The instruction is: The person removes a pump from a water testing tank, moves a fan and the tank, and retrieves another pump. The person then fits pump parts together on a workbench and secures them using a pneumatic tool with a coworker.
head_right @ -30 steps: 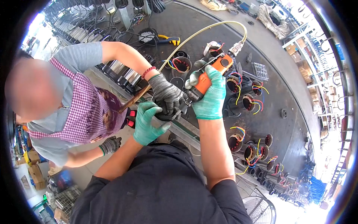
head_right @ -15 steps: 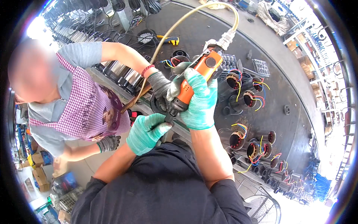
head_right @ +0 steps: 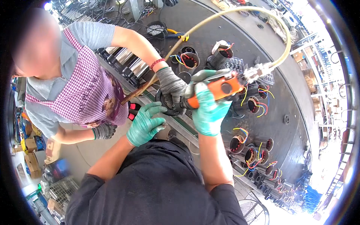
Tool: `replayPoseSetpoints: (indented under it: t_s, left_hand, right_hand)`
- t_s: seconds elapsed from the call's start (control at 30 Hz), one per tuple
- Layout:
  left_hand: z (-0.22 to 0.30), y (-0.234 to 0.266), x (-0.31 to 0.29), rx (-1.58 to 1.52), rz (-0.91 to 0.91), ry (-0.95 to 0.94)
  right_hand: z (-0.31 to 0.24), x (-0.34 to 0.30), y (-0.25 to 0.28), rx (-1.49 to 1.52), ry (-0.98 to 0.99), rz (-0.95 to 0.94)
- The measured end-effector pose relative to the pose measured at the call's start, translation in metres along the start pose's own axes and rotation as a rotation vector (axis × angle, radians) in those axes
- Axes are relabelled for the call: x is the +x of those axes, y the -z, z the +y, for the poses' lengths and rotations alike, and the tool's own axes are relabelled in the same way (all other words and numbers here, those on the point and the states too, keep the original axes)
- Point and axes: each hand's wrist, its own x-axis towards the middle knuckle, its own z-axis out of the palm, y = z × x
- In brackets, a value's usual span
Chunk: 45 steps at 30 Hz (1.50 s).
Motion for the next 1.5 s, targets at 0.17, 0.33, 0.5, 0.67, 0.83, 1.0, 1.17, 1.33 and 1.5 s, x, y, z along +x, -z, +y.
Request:
replayPoseSetpoints:
  t_s: [0.17, 0.33, 0.5, 0.67, 0.83, 1.0, 1.17, 1.33, 1.5]
  left_hand:
    - [-0.013, -0.014, -0.002, 0.027, 0.049, -0.005]
    - [-0.012, -0.016, 0.0, 0.012, 0.093, 0.017]
    - [-0.014, -0.015, -0.001, -0.001, 0.101, 0.016]
    - [-0.019, -0.02, -0.003, -0.008, 0.155, 0.007]
    - [-0.022, -0.022, 0.004, -0.018, 0.159, -0.005]
    - [-0.026, -0.021, 0.002, -0.021, 0.155, -0.013]
    - [-0.026, -0.018, 0.003, -0.019, 0.103, -0.011]
    - [-0.023, -0.018, 0.004, -0.219, 0.252, 0.11]
    - [0.005, 0.017, 0.027, -0.52, 0.441, 0.457]
  right_hand:
    - [0.027, -0.001, 0.002, -0.245, 0.052, -0.049]
    - [0.041, -0.005, -0.001, -0.327, 0.056, -0.107]
    - [0.037, -0.013, -0.007, -0.358, -0.003, -0.093]
    - [0.057, -0.02, 0.011, -0.426, 0.094, -0.265]
    - [0.054, -0.014, 0.009, -0.445, 0.053, -0.29]
    - [0.054, -0.014, 0.004, -0.423, -0.09, -0.286]
    - [0.054, -0.015, 0.012, -0.481, -0.06, -0.333]
    - [0.052, -0.018, -0.005, -0.523, -0.023, -0.249]
    - [0.046, -0.015, -0.009, -0.658, 0.056, -0.252]
